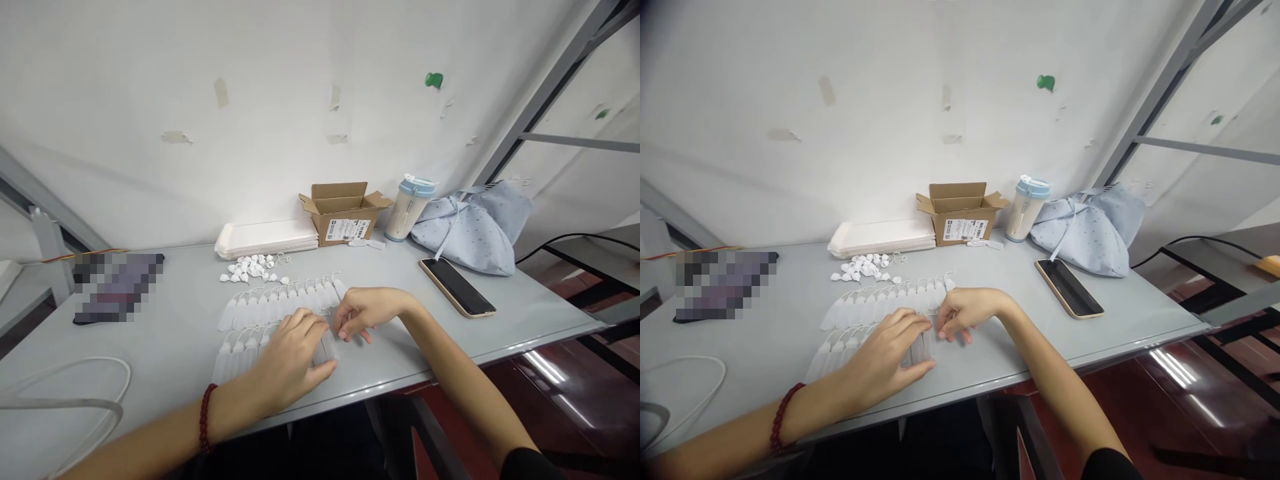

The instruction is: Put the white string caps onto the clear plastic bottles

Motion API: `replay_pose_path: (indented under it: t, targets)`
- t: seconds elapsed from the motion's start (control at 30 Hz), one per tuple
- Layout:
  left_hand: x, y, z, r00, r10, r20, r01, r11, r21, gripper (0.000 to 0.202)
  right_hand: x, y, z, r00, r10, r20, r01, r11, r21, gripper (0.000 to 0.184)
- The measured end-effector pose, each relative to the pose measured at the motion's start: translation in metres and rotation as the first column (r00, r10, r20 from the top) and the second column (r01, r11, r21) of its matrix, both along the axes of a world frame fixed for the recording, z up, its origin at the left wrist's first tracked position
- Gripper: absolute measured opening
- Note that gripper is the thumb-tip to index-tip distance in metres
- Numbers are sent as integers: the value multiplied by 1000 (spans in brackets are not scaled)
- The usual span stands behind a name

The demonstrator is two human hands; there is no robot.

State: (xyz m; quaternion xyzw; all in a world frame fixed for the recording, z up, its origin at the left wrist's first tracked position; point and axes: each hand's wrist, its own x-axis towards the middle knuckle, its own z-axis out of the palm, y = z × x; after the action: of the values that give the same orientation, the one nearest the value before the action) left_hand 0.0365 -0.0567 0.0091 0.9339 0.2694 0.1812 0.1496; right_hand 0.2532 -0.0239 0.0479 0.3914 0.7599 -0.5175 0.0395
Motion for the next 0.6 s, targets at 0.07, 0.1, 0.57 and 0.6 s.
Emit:
replay_pose_path:
  t: [0.07, 0.1, 0.57, 0.6]
  targets:
    - [-1, 1, 0, 1000, 8, -4, -8, 1000, 5, 28, -1, 1, -2, 1000, 10, -8, -10, 1000, -4, 19]
    - [-1, 1, -1, 1000, 10, -4, -10, 1000, 7, 29, -1, 1, -3, 1000, 14, -12, -14, 1000, -7, 20]
    - [-4, 3, 0, 998, 34, -61, -34, 999, 9, 36, -5, 3, -5, 1000, 1, -9, -2, 998, -58, 20]
    - [-4, 3, 0, 997, 41, -70, -40, 999, 11, 39, -5, 3, -5, 1000, 4, -10, -5, 998, -58, 20]
